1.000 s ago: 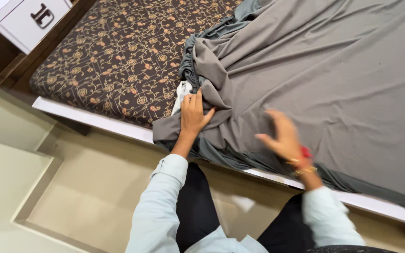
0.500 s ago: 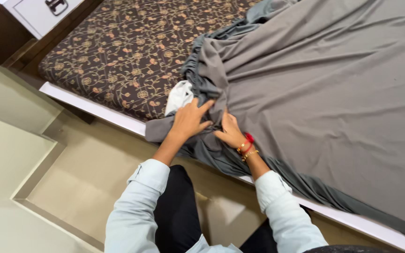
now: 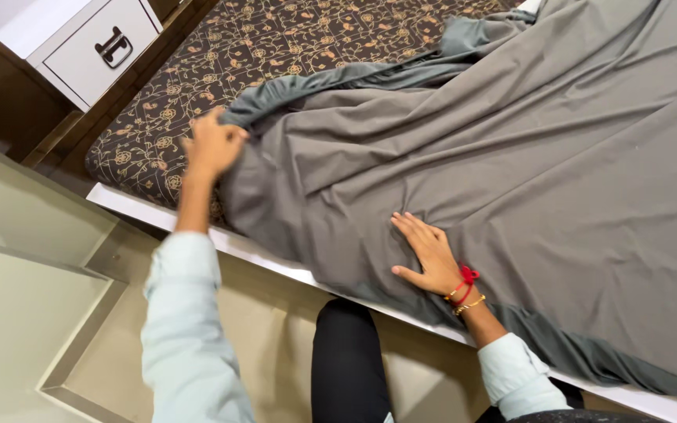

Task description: The person fits a grey sheet onto a mattress by pulling the fabric over the corners and smoothing it across the surface by hand.

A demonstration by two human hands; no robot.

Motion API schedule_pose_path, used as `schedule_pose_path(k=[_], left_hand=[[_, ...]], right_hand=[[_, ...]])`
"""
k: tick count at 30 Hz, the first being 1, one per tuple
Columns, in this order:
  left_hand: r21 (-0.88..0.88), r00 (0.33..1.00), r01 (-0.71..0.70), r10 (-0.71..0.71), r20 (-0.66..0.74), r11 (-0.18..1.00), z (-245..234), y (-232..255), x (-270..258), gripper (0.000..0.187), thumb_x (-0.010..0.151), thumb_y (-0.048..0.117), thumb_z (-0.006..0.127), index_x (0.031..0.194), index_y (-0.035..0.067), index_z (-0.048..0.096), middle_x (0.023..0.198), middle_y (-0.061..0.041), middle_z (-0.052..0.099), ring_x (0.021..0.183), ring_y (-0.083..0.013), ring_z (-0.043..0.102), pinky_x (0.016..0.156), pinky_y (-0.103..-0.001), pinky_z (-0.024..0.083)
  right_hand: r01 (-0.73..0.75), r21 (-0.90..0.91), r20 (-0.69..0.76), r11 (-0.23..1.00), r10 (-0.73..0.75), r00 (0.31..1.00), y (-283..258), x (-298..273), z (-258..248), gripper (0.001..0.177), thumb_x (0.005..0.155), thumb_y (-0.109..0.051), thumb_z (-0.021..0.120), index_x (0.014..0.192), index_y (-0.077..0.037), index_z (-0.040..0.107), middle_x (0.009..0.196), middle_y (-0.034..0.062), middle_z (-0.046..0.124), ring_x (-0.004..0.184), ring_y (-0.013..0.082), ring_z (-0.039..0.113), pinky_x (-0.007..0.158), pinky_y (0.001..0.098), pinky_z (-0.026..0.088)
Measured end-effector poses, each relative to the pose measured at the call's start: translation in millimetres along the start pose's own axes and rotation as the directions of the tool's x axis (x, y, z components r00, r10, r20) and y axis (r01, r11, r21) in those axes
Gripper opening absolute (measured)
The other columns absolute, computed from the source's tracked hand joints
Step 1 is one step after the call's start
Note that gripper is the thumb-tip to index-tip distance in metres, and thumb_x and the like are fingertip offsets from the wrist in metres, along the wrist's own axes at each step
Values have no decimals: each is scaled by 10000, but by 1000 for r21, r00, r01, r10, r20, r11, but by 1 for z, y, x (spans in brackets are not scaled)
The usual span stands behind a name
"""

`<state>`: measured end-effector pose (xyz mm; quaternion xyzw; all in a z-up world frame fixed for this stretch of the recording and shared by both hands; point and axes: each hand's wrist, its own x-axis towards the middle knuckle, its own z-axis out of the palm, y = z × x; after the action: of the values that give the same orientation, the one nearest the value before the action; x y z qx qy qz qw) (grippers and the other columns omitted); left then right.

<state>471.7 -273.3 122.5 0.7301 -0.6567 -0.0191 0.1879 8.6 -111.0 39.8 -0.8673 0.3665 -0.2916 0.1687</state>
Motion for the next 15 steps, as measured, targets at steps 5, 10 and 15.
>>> schedule_pose_path(k=[5,10,15], left_hand=[[-289,957,-274,230,-177,917,36,18,-59,428,836,295,845,1234,199,721,1519,-333,384,1343,-549,416,1107,-539,387],[-345,978,-170,116,-173,923,38,38,-96,662,659,169,834,1296,144,654,1371,-351,413,1181,-569,457,995,-556,409],[82,872,-266,276,-403,960,30,-41,-61,424,760,-103,631,1142,35,750,1224,-202,625,1146,-384,574,987,-445,491]], right_hand=[[-42,-69,6,997,42,999,-9,3,1,901,810,-540,706,1546,-106,422,1631,124,391,1524,314,330,1158,472,232],[-59,-92,2,994,59,998,-17,6,-1,884,810,-544,712,1533,-111,444,1629,121,398,1521,307,340,1157,468,244],[-78,-111,0,991,79,997,-19,3,-1,863,821,-535,722,1521,-105,457,1619,111,419,1525,308,341,1158,469,258]])
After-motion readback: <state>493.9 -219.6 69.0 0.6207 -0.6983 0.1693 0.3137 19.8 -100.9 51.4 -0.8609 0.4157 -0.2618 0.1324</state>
